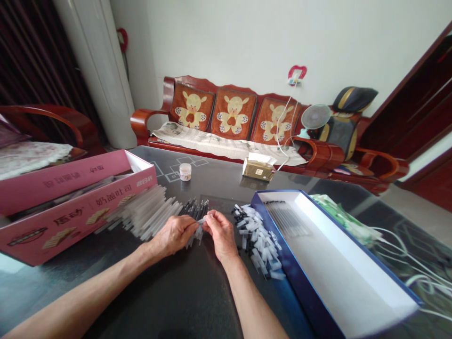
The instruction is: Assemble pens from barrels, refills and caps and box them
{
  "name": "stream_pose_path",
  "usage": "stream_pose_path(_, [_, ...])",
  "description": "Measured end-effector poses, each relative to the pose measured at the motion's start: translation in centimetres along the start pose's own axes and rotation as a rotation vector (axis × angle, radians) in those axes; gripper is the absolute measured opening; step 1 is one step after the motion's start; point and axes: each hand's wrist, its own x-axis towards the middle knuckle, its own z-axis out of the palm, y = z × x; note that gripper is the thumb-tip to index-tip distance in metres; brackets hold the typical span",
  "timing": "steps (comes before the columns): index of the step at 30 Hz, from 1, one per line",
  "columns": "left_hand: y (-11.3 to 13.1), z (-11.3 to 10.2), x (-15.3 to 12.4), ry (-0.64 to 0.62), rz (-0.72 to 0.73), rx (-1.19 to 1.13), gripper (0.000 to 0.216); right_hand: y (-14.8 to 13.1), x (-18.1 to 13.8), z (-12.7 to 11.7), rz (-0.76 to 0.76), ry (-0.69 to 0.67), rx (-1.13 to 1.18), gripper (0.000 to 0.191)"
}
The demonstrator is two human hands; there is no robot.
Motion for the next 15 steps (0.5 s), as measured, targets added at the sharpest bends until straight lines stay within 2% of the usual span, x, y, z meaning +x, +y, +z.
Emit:
stream_pose_path(3, [0.06,0.04,-0.26,0.011,0.022,0.068,0.036,-0.01,-0.13,0.04,0.006,0.007,-0.011,0.025])
stream_pose_path(8, [0.55,-0.15,-0.60,-0.014,-0.021,0.228,0.032,0.03,-0.27,0.13,0.032,0.037,0.001,0.026])
stream_pose_path(15, [0.48,0.11,-0.77,-0.014,0.024,0.357,0.030,0.20,-0.19,0.14,0.060,0.077,0.019,0.027])
